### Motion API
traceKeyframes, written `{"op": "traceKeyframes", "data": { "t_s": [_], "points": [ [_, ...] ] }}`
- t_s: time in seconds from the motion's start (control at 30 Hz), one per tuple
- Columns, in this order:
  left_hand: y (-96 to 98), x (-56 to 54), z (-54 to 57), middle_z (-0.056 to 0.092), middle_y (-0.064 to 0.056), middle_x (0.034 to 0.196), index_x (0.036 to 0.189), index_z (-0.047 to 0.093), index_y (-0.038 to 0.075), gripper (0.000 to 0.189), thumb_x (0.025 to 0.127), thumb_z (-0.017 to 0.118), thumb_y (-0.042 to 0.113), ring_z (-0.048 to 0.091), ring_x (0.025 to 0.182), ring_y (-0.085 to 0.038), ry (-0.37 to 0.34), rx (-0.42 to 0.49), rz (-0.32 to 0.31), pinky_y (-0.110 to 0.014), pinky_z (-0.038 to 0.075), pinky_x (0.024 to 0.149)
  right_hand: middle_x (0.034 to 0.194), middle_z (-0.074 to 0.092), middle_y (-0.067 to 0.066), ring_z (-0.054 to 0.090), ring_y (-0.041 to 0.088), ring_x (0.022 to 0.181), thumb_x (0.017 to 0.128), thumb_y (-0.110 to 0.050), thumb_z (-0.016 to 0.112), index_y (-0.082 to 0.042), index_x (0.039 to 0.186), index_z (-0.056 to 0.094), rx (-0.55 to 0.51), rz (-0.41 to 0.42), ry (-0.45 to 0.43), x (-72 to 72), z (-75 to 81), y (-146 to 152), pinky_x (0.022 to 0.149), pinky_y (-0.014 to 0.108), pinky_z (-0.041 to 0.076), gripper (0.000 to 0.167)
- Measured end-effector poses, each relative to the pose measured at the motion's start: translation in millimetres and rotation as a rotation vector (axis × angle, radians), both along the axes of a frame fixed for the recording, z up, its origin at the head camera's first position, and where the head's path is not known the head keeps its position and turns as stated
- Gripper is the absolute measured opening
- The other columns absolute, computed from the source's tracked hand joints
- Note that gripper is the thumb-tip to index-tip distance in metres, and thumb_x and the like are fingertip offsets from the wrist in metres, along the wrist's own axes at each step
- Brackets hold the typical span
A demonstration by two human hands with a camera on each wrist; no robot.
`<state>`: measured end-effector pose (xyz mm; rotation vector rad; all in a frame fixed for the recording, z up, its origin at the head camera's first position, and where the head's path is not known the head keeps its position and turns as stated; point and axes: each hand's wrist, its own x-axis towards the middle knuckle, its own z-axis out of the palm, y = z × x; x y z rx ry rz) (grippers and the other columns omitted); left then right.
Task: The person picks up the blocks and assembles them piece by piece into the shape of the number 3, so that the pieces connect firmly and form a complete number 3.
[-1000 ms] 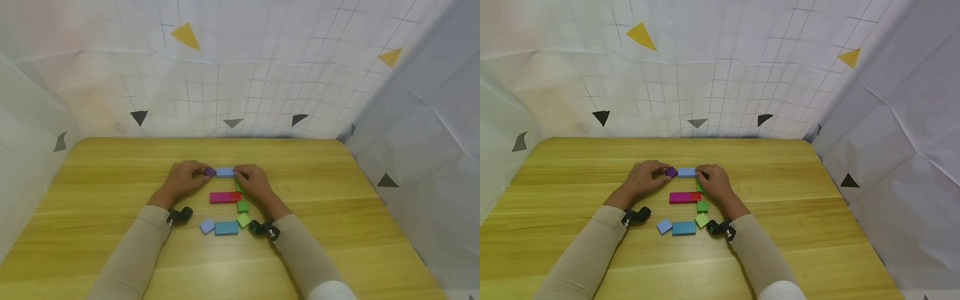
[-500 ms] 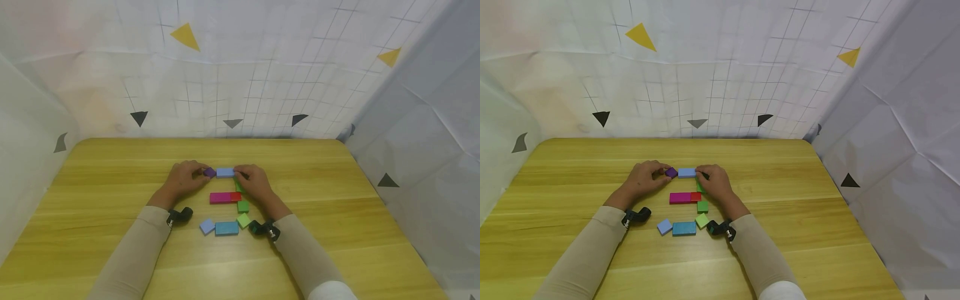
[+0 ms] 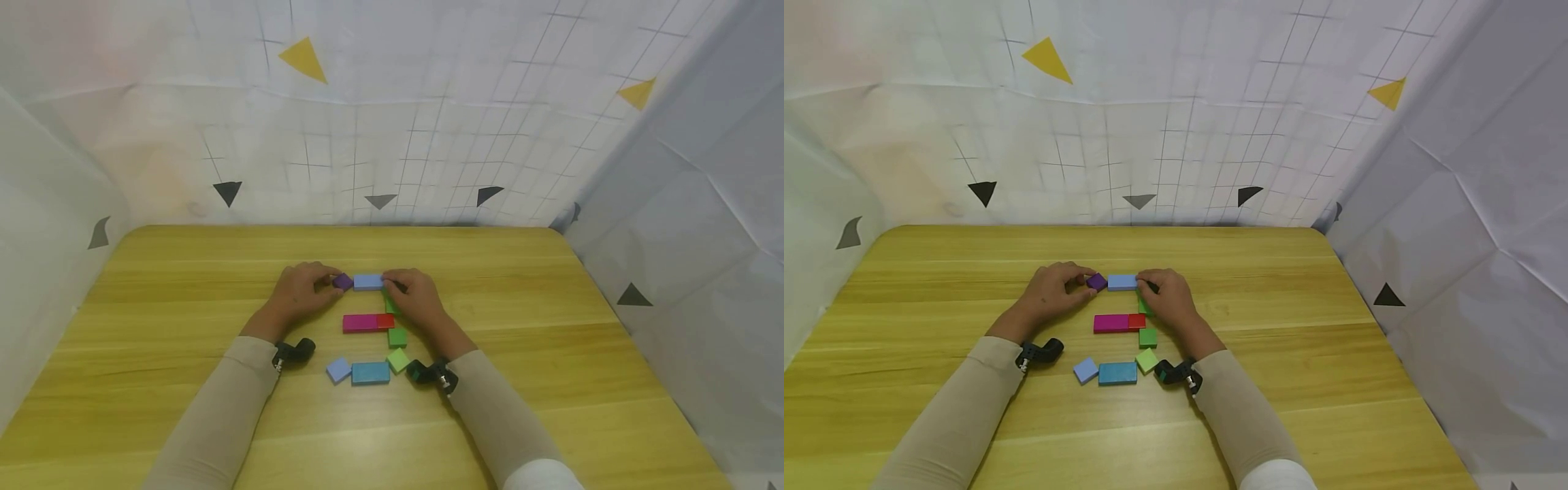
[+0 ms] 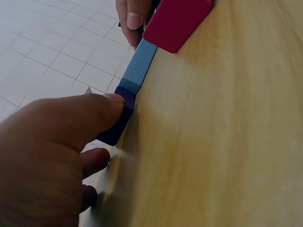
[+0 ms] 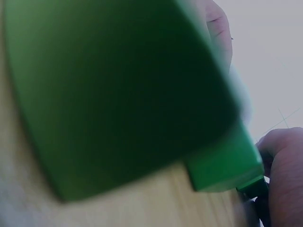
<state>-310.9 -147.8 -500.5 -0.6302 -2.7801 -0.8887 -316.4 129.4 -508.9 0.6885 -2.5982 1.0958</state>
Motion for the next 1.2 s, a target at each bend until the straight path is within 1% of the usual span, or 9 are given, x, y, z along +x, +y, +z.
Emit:
{"op": "traceKeyframes", "data": {
  "t_s": [0.17,0.37,0.53,0.67,0.77,0.9,1.0,1.1,1.2],
  "points": [
    [-0.3,0.7,-0.5,0.068,0.009,0.097,0.116,0.072,0.030,0.030,0.090,0.069,0.043,0.059,0.092,-0.014,-0.008,0.011,-0.003,-0.039,0.047,0.084,0.114,0.074,0.005,0.065,0.023,0.112,0.097,-0.021,0.066,-0.009,0.113,0.076,0.006,0.003,-0.002,-0.3,0.0,0.3,0.099,0.039,0.051,0.022],
    [0.3,1.1,-1.3,0.068,0.008,0.097,0.120,0.071,0.025,0.035,0.091,0.066,0.044,0.059,0.093,-0.015,-0.014,0.011,0.003,-0.040,0.047,0.087,0.114,0.074,0.006,0.066,0.024,0.112,0.097,-0.021,0.065,-0.009,0.112,0.075,0.017,0.009,0.019,0.4,1.6,1.4,0.099,0.040,0.051,0.022],
    [0.6,3.7,0.8,0.067,0.007,0.096,0.123,0.070,0.022,0.037,0.095,0.062,0.044,0.059,0.094,-0.017,-0.024,0.010,0.001,-0.043,0.046,0.090,0.116,0.073,0.006,0.065,0.024,0.114,0.098,-0.023,0.064,-0.010,0.114,0.074,0.016,-0.012,-0.017,2.1,2.2,2.6,0.101,0.040,0.050,0.023],
    [0.2,5.3,2.4,0.066,0.007,0.093,0.123,0.069,0.021,0.036,0.096,0.061,0.043,0.058,0.090,-0.017,-0.014,0.008,-0.003,-0.041,0.045,0.086,0.116,0.073,0.005,0.064,0.023,0.114,0.099,-0.025,0.062,-0.011,0.114,0.074,-0.012,-0.021,-0.042,4.2,3.1,3.9,0.100,0.039,0.050,0.024],
    [-1.1,5.7,2.0,0.065,0.007,0.093,0.123,0.070,0.021,0.035,0.096,0.061,0.042,0.057,0.088,-0.016,0.003,0.013,-0.010,-0.039,0.046,0.082,0.115,0.073,0.006,0.065,0.024,0.112,0.099,-0.026,0.062,-0.010,0.114,0.074,-0.029,-0.026,-0.029,5.3,3.1,5.3,0.098,0.041,0.051,0.025],
    [-3.6,6.5,-0.5,0.067,0.006,0.097,0.123,0.069,0.020,0.035,0.097,0.059,0.041,0.058,0.092,-0.017,0.028,0.025,-0.009,-0.040,0.048,0.086,0.117,0.072,0.007,0.064,0.025,0.113,0.099,-0.027,0.062,-0.010,0.115,0.074,-0.027,-0.055,-0.025,6.1,2.4,8.5,0.099,0.043,0.051,0.026],
    [-5.0,8.7,-0.5,0.069,0.003,0.101,0.123,0.069,0.017,0.035,0.098,0.059,0.039,0.059,0.095,-0.020,0.040,0.046,-0.004,-0.042,0.048,0.087,0.119,0.071,0.008,0.063,0.027,0.115,0.099,-0.027,0.062,-0.009,0.116,0.073,-0.012,-0.075,-0.023,6.6,1.8,11.4,0.101,0.044,0.049,0.027],
    [-5.9,12.0,0.7,0.070,0.001,0.105,0.122,0.070,0.015,0.036,0.098,0.060,0.039,0.059,0.098,-0.022,0.047,0.049,0.007,-0.043,0.048,0.088,0.120,0.070,0.008,0.062,0.028,0.116,0.100,-0.027,0.060,-0.009,0.118,0.072,0.032,-0.093,0.003,8.0,0.5,14.7,0.103,0.044,0.047,0.028],
    [-7.0,15.0,1.2,0.071,-0.001,0.114,0.122,0.070,0.014,0.037,0.098,0.059,0.039,0.059,0.106,-0.024,0.056,0.035,0.016,-0.045,0.047,0.095,0.124,0.069,0.008,0.060,0.029,0.119,0.100,-0.029,0.058,-0.008,0.121,0.070,0.081,-0.115,0.021,10.4,-0.7,18.1,0.105,0.045,0.045,0.031]
  ]
}}
